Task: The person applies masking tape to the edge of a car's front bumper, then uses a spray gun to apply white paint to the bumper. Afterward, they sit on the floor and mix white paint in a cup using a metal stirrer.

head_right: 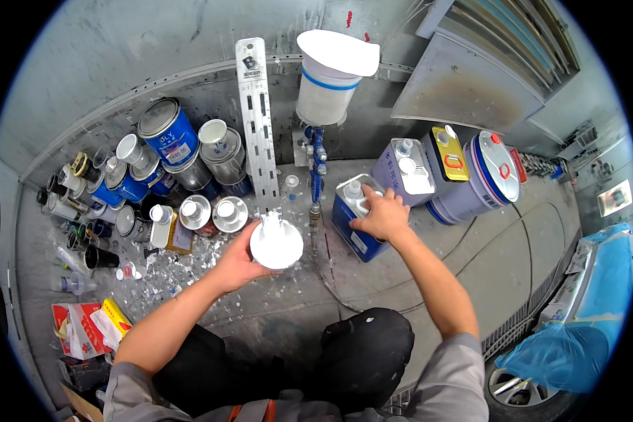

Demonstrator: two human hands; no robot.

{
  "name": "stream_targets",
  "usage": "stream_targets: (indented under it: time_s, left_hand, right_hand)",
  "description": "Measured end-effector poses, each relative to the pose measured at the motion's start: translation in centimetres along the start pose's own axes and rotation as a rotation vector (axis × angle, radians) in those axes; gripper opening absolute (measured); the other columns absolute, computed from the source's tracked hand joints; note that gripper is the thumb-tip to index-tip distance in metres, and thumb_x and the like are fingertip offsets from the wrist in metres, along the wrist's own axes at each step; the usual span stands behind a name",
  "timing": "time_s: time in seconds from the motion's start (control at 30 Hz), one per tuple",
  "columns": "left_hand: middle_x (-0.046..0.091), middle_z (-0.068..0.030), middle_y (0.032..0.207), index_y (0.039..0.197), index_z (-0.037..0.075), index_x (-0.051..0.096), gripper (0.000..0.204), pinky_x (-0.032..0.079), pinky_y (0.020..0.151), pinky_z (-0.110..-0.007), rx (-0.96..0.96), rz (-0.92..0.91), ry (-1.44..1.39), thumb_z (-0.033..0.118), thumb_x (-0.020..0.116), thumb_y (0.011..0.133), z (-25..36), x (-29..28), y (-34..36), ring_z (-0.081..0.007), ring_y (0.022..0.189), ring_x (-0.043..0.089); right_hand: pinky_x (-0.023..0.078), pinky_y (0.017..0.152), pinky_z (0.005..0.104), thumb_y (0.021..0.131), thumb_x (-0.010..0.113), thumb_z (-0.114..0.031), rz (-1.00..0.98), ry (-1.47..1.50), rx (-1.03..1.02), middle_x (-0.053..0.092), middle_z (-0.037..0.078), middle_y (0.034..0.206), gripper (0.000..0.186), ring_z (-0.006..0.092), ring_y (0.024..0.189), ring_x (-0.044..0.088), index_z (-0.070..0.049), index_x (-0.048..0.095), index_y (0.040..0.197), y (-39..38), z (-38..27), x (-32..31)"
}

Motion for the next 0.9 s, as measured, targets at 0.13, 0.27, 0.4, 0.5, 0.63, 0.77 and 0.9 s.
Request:
stream_targets:
  time_s: [0.13, 0.27, 0.4, 0.5, 0.63, 0.77, 0.9]
  left_hand:
    - [0.055, -0.0102, 0.151, 0.157, 0.005, 0.04, 0.099, 0.038, 0.12, -0.038, 0.018, -0.044, -0.028, 0.005, 0.092, 0.073, -0.3, 2.3, 1.1, -0.0229, 0.144, 0.048]
    - [0.056, -0.0098, 0.15, 0.156, 0.005, 0.042, 0.096, 0.038, 0.119, -0.039, 0.053, -0.068, -0.041, 0.005, 0.091, 0.074, -0.7, 3.9, 1.6, -0.0229, 0.143, 0.049]
    - [0.056, -0.0075, 0.148, 0.158, 0.005, 0.037, 0.1, 0.041, 0.117, -0.037, 0.068, -0.085, 0.029, -0.003, 0.089, 0.072, -0.9, 4.5, 2.3, -0.0202, 0.139, 0.052]
    - [0.056, -0.0077, 0.148, 0.158, 0.004, 0.037, 0.1, 0.041, 0.117, -0.036, 0.08, -0.097, 0.047, -0.004, 0.088, 0.072, -0.5, 4.7, 2.4, -0.0198, 0.139, 0.052]
    - [0.055, -0.0092, 0.149, 0.158, 0.004, 0.037, 0.1, 0.039, 0.118, -0.037, 0.09, -0.089, 0.075, -0.002, 0.089, 0.072, 0.1, 4.8, 2.2, -0.0208, 0.142, 0.05]
    - [0.055, -0.0105, 0.151, 0.158, 0.003, 0.037, 0.101, 0.038, 0.12, -0.038, 0.122, -0.06, 0.104, 0.0, 0.09, 0.072, -0.4, 4.7, 2.1, -0.0218, 0.143, 0.048]
    - [0.058, -0.0115, 0.148, 0.155, 0.004, 0.043, 0.095, 0.04, 0.118, -0.038, 0.174, -0.039, 0.088, 0.007, 0.091, 0.073, -0.9, 4.7, 2.3, -0.0236, 0.139, 0.053]
  right_hand:
    - [0.049, 0.098, 0.056, 0.065, 0.088, -0.055, -0.051, -0.165, -0.254, 0.059, 0.024, 0.132, 0.098, 0.0463, 0.123, 0.057, -0.027, 0.054, 0.153, -5.8, 0.5, -6.7]
    - [0.047, 0.101, 0.051, 0.065, 0.088, -0.053, -0.164, -0.238, -0.392, 0.058, 0.026, 0.134, 0.095, 0.0431, 0.126, 0.056, -0.028, 0.056, 0.151, -9.9, -0.8, -11.7]
    - [0.046, 0.099, 0.0496, 0.068, 0.086, -0.051, -0.181, -0.344, -0.521, 0.065, 0.016, 0.123, 0.089, 0.0366, 0.12, 0.058, -0.028, 0.058, 0.15, -11.9, -1.9, -13.7]
    - [0.046, 0.1, 0.0476, 0.068, 0.086, -0.05, -0.247, -0.401, -0.539, 0.068, 0.012, 0.121, 0.089, 0.0343, 0.117, 0.058, -0.028, 0.058, 0.15, -12.4, -2.8, -14.3]
    - [0.045, 0.097, 0.0434, 0.066, 0.086, -0.05, -0.309, -0.456, -0.553, 0.072, 0.005, 0.113, 0.088, 0.0307, 0.114, 0.059, -0.032, 0.059, 0.148, -12.8, -3.9, -14.7]
    - [0.046, 0.098, 0.0444, 0.066, 0.087, -0.05, -0.333, -0.545, -0.565, 0.07, 0.007, 0.118, 0.088, 0.0305, 0.115, 0.06, -0.033, 0.06, 0.148, -12.9, -5.1, -15.0]
    - [0.045, 0.1, 0.0462, 0.065, 0.087, -0.05, -0.327, -0.634, -0.554, 0.069, 0.007, 0.122, 0.087, 0.0312, 0.116, 0.06, -0.034, 0.061, 0.147, -13.0, -6.3, -15.1]
Point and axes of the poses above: each hand's wrist, its own y-axis towards the middle knuckle, its own x-axis out of the palm, z = x × y, the point moved 3 cm from there along y, towards the middle knuckle
